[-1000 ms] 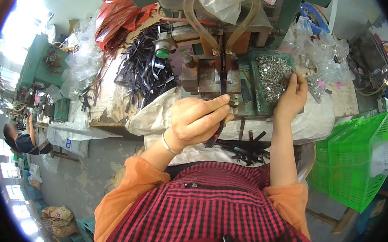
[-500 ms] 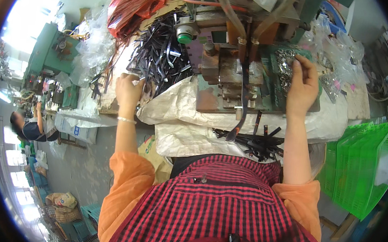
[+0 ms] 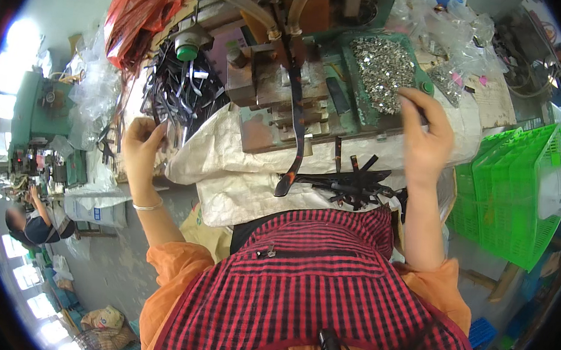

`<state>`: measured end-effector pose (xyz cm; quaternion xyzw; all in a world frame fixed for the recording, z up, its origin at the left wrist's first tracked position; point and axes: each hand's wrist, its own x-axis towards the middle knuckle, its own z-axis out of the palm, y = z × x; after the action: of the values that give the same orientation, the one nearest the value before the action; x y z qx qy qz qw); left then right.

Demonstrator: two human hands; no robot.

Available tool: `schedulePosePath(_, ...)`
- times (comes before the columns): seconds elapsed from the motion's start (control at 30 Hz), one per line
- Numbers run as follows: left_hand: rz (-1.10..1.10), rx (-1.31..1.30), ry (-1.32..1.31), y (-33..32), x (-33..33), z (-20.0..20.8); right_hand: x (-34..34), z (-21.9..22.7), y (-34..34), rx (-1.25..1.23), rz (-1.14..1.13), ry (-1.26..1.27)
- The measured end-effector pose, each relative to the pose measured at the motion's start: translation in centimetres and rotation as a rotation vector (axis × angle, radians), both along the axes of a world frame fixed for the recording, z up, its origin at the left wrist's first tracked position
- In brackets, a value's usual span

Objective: The person repeatedly picks small black plastic strips and metallic pins, places them into a press machine, and activates the press to join the parts. The person then removes the assembled components and sets them aside, continuing the cycle throughout the clip.

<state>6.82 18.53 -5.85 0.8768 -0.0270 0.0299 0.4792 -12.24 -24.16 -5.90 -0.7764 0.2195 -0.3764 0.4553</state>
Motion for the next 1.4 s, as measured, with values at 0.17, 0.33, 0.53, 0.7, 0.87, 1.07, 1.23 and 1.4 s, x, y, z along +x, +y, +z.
schedulePosePath(0.17, -0.142, -0.363, -0.079, -8.3, 1.1, -0.7, 8.3, 3.6, 4.1, -0.006, 0.242, -0.217)
schedulePosePath(0.33, -0.036, -0.62, -0.145, -10.3, -1.6, -3.4, 8.9, 2.4, 7.7, 0.31, 0.322, -0.289)
schedulePosePath(0.53, -0.347, -0.893, -0.703, -14.7, -2.8, 6.7, 9.4, 2.8, 7.9, 0.555, 0.394, -0.335)
schedulePosePath(0.7, -0.331, -0.713, -0.662, -17.2, -3.0, 10.2, 8.3, 5.5, 9.4, 0.675, 0.436, -0.322)
schedulePosePath(0.87, -0.725, -0.144, -1.1, -18.3, -5.2, 6.7, 5.3, 6.7, 6.9, 0.283, 0.543, -0.144)
schedulePosePath(1.07, -0.764, 0.042, -1.254, -20.1, -5.3, 3.5, 5.8, -2.6, -2.8, -0.67, -0.162, 0.359)
schedulePosePath(1.23, -0.756, 0.029, -1.296, -20.3, -5.1, 2.9, 5.7, -5.1, -3.9, -0.648, -0.143, 0.244)
schedulePosePath(1.4, -0.757, 0.003, -1.23, -20.1, -5.7, 3.7, 7.9, -3.7, -2.8, -0.862, 0.086, 0.165)
